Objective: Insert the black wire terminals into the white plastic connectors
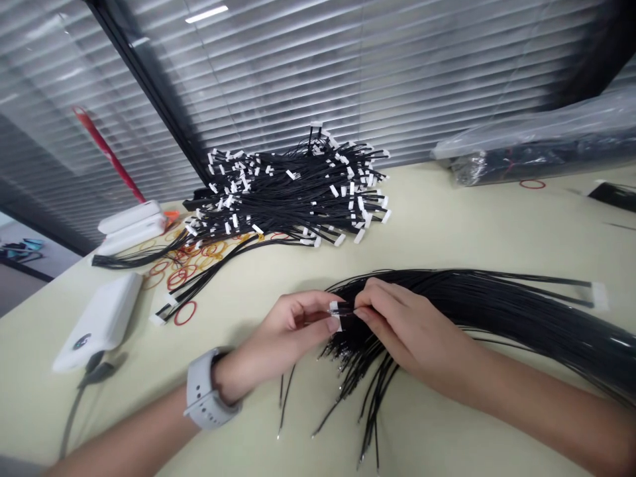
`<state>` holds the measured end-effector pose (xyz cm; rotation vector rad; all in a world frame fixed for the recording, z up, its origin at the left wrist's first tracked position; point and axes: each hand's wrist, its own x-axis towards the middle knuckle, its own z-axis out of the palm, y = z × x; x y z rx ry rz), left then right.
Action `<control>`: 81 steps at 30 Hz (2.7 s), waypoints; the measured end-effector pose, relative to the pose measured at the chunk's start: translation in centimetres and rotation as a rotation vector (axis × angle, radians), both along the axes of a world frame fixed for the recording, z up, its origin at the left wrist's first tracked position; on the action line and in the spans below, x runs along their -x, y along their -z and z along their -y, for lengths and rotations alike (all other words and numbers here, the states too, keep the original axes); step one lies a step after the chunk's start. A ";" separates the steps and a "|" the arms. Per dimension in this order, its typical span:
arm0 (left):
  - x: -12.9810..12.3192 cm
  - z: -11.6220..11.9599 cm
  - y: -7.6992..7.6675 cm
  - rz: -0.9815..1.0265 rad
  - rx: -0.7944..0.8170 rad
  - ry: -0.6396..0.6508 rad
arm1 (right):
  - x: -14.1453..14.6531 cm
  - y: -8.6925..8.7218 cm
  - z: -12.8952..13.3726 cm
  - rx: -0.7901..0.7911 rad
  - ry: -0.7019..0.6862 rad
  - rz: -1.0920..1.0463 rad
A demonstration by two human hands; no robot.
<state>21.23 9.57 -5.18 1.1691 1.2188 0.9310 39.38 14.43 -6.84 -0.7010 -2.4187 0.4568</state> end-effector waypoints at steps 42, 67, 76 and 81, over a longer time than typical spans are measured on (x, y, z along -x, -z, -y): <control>0.4 -0.4 -0.2 -0.038 -0.061 -0.028 | -1.0 -0.8 -0.1 0.471 0.049 -0.037; 0.8 -0.1 -0.5 -0.132 -0.074 0.070 | -1.4 -1.7 -0.6 0.837 -0.057 -0.066; 0.6 -0.3 -0.5 -0.053 -0.049 0.047 | -1.6 -1.6 -0.6 0.623 -0.060 -0.073; 0.6 -0.3 -0.3 -0.053 -0.048 0.058 | -1.6 -1.5 -0.7 0.596 -0.031 -0.069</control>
